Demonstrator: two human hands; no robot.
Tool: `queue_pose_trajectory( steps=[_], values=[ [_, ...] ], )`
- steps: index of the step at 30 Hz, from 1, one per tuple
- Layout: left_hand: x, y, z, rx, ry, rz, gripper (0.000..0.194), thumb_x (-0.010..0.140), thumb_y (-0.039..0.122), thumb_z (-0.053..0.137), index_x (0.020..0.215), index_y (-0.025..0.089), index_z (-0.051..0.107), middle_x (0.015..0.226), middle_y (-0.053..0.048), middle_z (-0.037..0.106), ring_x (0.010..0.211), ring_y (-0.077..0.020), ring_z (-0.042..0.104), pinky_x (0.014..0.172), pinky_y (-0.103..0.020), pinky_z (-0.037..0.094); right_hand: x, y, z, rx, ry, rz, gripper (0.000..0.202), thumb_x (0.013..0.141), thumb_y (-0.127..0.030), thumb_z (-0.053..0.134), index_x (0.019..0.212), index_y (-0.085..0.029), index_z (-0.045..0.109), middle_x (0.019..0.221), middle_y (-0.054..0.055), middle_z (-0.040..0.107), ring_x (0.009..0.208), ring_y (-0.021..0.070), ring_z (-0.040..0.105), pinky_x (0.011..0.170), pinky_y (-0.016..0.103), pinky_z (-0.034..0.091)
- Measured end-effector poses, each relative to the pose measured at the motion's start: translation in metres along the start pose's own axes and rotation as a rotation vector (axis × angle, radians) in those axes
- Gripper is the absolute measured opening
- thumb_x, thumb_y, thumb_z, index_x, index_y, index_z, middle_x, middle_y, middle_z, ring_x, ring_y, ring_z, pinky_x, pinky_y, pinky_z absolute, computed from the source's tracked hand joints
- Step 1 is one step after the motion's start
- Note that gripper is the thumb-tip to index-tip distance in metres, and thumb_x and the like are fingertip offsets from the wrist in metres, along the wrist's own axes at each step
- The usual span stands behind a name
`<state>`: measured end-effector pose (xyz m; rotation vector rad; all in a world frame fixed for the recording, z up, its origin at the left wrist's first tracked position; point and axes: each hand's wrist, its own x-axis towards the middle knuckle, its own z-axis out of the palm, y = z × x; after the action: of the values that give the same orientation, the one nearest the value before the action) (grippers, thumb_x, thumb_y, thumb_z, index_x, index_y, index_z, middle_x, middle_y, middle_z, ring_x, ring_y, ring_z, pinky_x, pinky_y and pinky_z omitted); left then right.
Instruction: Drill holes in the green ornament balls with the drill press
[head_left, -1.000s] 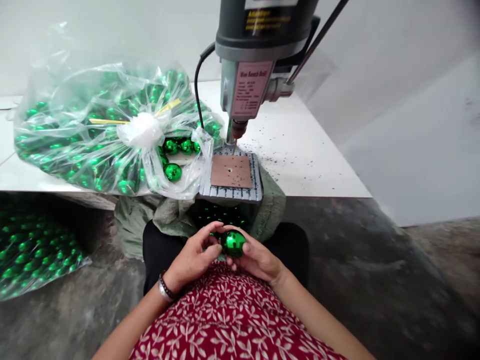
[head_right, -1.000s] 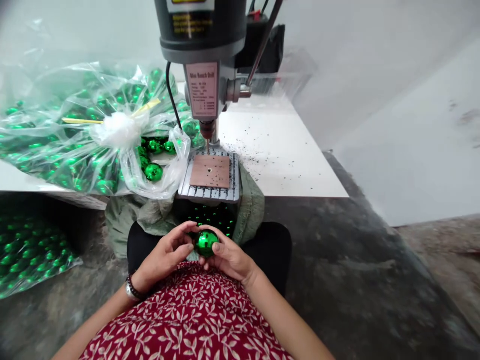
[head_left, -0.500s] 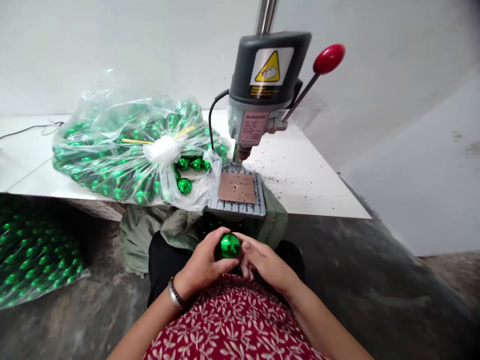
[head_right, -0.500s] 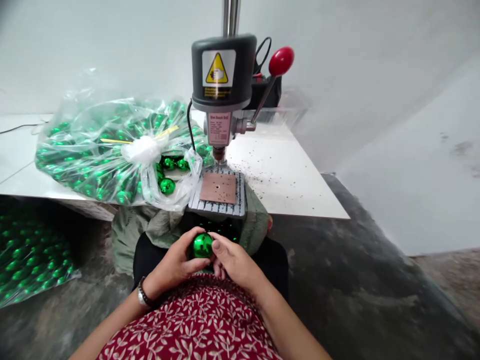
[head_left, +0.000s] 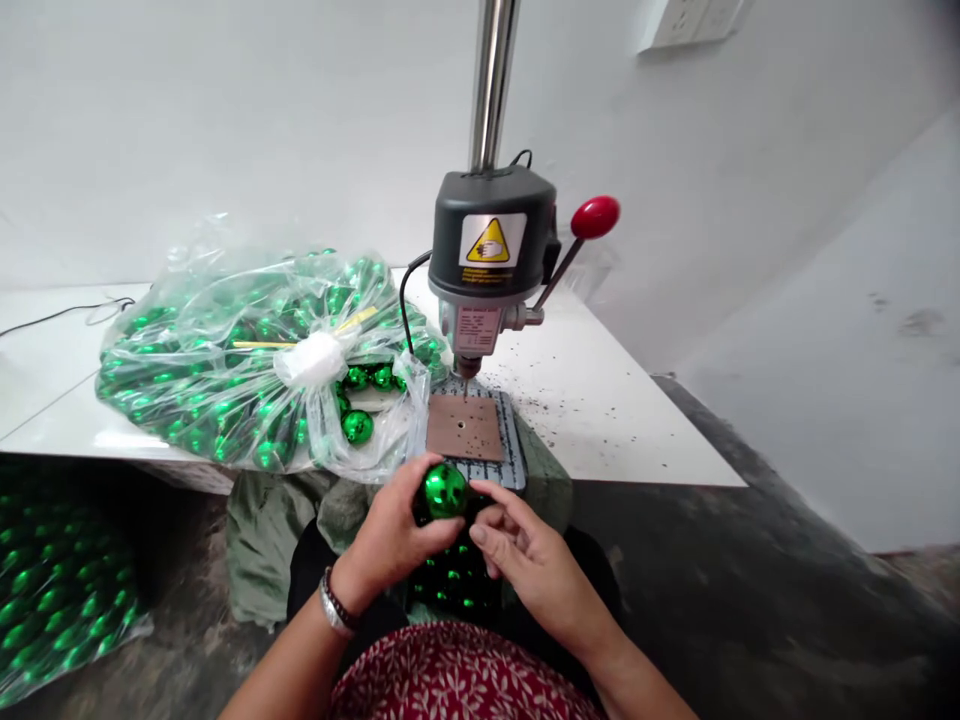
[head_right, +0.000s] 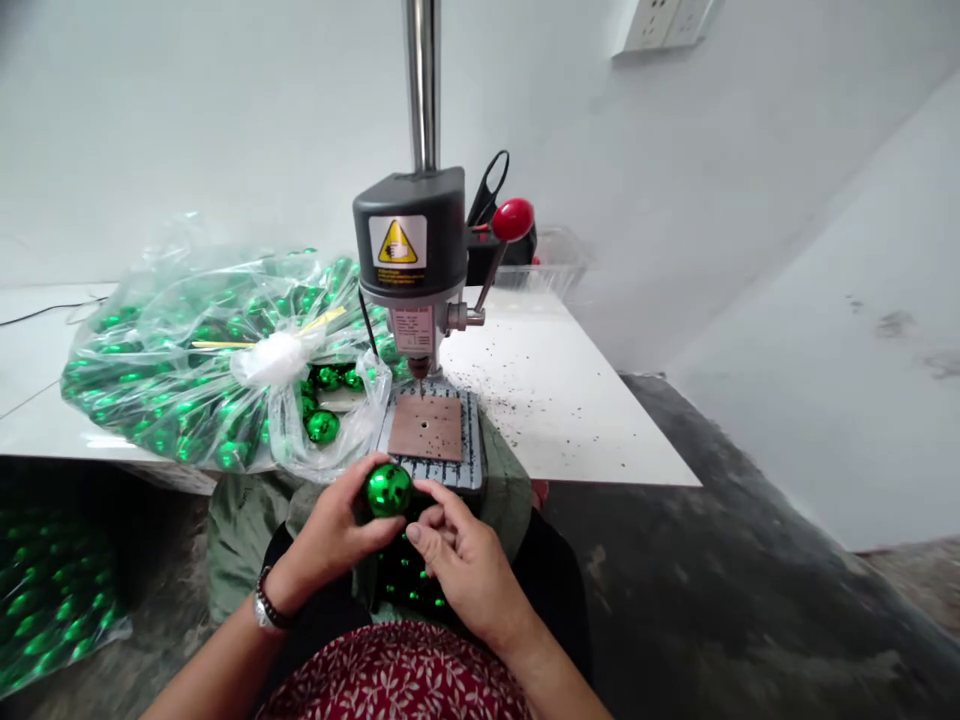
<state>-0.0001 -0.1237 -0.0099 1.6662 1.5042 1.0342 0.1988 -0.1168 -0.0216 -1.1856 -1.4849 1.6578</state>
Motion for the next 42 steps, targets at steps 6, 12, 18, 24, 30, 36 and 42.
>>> queue_pose_trajectory(
  steps=[6, 12, 18, 24, 30, 36, 42],
  values=[
    [0.063, 0.020, 0.001, 0.015, 0.111, -0.006, 0.054, 0.077, 0.034, 0.075, 0.125, 0.017, 0.059, 0.121, -0.010, 0.069, 0.111, -0.0251, 0.065, 0.103, -0.041, 0.051, 0.005, -0.001, -0.023, -0.125, 0.101, 0.038, 0.069, 0.079, -0.076, 0.058, 0.114, -0.018, 0.070, 0.079, 0.005, 0.064, 0.063, 0.0091, 0.054, 0.062, 0.023, 0.049],
    [0.105, 0.004, 0.008, 0.187, 0.133, -0.117, 0.049, 0.079, 0.037, 0.075, 0.123, 0.016, 0.064, 0.113, -0.010, 0.073, 0.104, -0.0271, 0.068, 0.098, -0.042, 0.052, 0.005, 0.005, -0.034, -0.201, 0.130, 0.042, 0.066, 0.081, -0.075, 0.053, 0.107, -0.017, 0.071, 0.075, 0.004, 0.063, 0.061, 0.0088, 0.052, 0.060, 0.023, 0.043],
    [0.111, -0.014, 0.003, 0.061, 0.066, -0.141, 0.054, 0.078, 0.040, 0.074, 0.125, 0.016, 0.064, 0.117, -0.009, 0.074, 0.107, -0.0261, 0.068, 0.099, -0.040, 0.052, 0.009, 0.010, -0.038, -0.252, 0.135, 0.027, 0.061, 0.085, -0.071, 0.049, 0.105, -0.019, 0.073, 0.074, 0.004, 0.062, 0.062, 0.0089, 0.051, 0.060, 0.022, 0.042],
    [0.114, -0.010, 0.004, 0.018, -0.041, -0.080, 0.048, 0.078, 0.040, 0.073, 0.121, 0.020, 0.067, 0.114, -0.004, 0.075, 0.107, -0.0249, 0.067, 0.099, -0.037, 0.051, 0.013, 0.015, -0.036, -0.263, 0.120, 0.022, 0.059, 0.086, -0.069, 0.048, 0.105, -0.020, 0.073, 0.074, 0.003, 0.063, 0.064, 0.0095, 0.052, 0.061, 0.022, 0.043],
    [0.116, -0.011, 0.009, 0.150, -0.063, -0.054, 0.048, 0.080, 0.040, 0.072, 0.124, 0.022, 0.066, 0.105, -0.003, 0.075, 0.099, -0.0243, 0.068, 0.091, -0.034, 0.053, 0.011, 0.017, -0.036, -0.256, 0.099, 0.027, 0.057, 0.087, -0.068, 0.048, 0.103, -0.020, 0.073, 0.074, 0.003, 0.062, 0.063, 0.0090, 0.051, 0.061, 0.022, 0.041],
    [0.110, -0.007, 0.012, 0.287, -0.035, -0.035, 0.055, 0.080, 0.039, 0.074, 0.131, 0.022, 0.066, 0.106, -0.007, 0.077, 0.102, -0.0286, 0.070, 0.093, -0.038, 0.052, 0.009, 0.012, -0.040, -0.279, 0.092, -0.002, 0.053, 0.088, -0.065, 0.049, 0.101, -0.020, 0.073, 0.075, 0.003, 0.063, 0.066, 0.0098, 0.053, 0.063, 0.022, 0.043],
    [0.118, -0.011, 0.004, 0.150, -0.075, -0.142, 0.053, 0.078, 0.043, 0.074, 0.127, 0.023, 0.071, 0.108, -0.004, 0.079, 0.107, -0.0270, 0.071, 0.095, -0.034, 0.054, 0.011, -0.001, -0.047, -0.353, 0.044, -0.004, 0.050, 0.089, -0.063, 0.049, 0.102, -0.021, 0.073, 0.074, 0.003, 0.064, 0.066, 0.0097, 0.052, 0.062, 0.022, 0.041]
  ],
)
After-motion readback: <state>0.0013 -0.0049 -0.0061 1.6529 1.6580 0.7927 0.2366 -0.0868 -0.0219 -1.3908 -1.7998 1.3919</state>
